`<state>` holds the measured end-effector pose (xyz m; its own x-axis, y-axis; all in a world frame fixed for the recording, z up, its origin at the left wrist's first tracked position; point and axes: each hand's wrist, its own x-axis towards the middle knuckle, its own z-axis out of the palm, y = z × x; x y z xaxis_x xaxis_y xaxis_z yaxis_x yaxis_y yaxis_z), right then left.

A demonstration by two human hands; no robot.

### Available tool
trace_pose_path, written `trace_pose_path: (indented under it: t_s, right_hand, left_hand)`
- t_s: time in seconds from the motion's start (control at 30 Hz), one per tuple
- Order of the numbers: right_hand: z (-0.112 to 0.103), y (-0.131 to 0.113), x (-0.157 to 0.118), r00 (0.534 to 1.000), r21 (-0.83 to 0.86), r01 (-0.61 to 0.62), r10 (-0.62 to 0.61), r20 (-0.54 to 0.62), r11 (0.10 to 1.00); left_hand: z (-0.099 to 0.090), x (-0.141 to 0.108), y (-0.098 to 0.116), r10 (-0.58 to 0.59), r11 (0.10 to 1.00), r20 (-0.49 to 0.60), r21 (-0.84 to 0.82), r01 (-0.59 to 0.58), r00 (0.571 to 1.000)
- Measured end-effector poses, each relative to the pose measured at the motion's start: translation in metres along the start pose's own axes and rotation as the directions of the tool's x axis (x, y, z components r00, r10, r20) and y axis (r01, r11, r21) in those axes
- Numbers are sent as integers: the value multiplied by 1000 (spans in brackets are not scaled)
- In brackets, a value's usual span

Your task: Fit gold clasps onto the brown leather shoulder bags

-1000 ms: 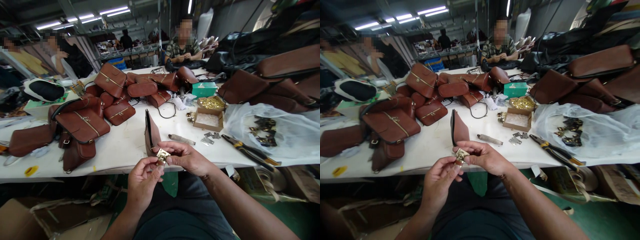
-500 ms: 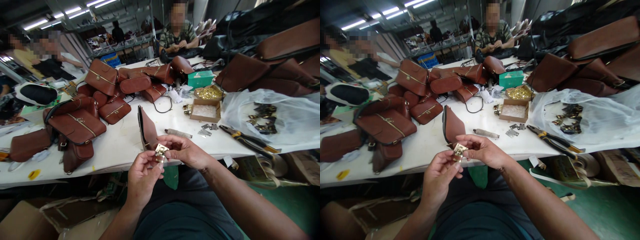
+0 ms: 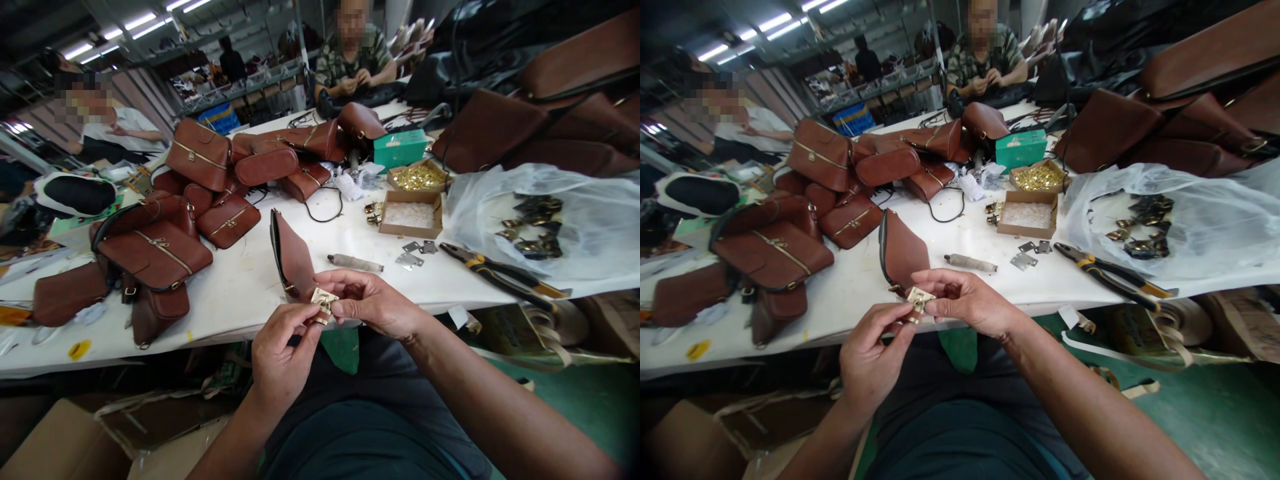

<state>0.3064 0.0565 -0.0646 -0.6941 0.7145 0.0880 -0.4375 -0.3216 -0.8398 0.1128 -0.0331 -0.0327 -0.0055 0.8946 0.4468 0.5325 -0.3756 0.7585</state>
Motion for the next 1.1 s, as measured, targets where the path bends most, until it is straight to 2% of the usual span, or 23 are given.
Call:
trace_pose_path:
  t_s: [0.07, 0.13, 0.27, 0.4, 0.47, 0.6, 0.67, 0.73, 0.8, 0.83, 0.9, 0.97, 1.1]
  right_hand:
    - [0, 0, -1, 1000, 2, -16, 16, 3, 1000]
    - [1, 0, -1, 1000, 15, -25, 25, 5, 1000]
    - [2, 2, -1, 999, 49, -49, 49, 5, 998]
    - [1, 7, -1, 998, 83, -65, 65, 3, 994]
    - [-1, 9, -2, 998, 101, -65, 67, -11, 993]
    - [-1, 5, -5, 998, 94, -50, 52, -28, 994]
    - [1, 0, -8, 999, 44, -43, 44, -17, 998]
    - [6, -6, -10, 1000, -31, -23, 23, -11, 999]
    - [11, -10, -13, 999, -170, 10, -16, -34, 985]
    - [14, -12, -14, 997, -272, 28, -46, -58, 962]
    - [20, -15, -17, 986, -495, 66, -133, -101, 867]
    - [24, -15, -18, 969, -646, 106, -224, -103, 756]
    - [31, -6, -19, 906, -749, 192, -407, -113, 634]
  left_hand:
    - [-8, 8, 1, 14, 999, 60, 32, -16, 998]
    - [-15, 16, 1, -79, 997, 141, 12, 78, 987]
    - [-20, 29, 2, -340, 923, 255, -96, 373, 905]
    - [-20, 36, 2, -431, 871, 304, -107, 480, 850]
    - [-21, 36, 4, -403, 883, 325, -110, 457, 856]
    - [-22, 29, 6, -254, 937, 340, -146, 317, 906]
    - [-20, 25, 4, -308, 919, 296, -152, 363, 904]
    - [-15, 22, 0, -408, 874, 281, -153, 461, 869]
    - [-10, 19, -5, -461, 842, 293, -153, 517, 838]
    - [-9, 18, -7, -466, 841, 291, -150, 521, 836]
    - [-6, 16, -11, -437, 866, 260, -138, 481, 861]
    - [-6, 16, -13, -364, 910, 215, -126, 396, 906]
    - [-9, 17, -13, -131, 982, 146, -118, 149, 981]
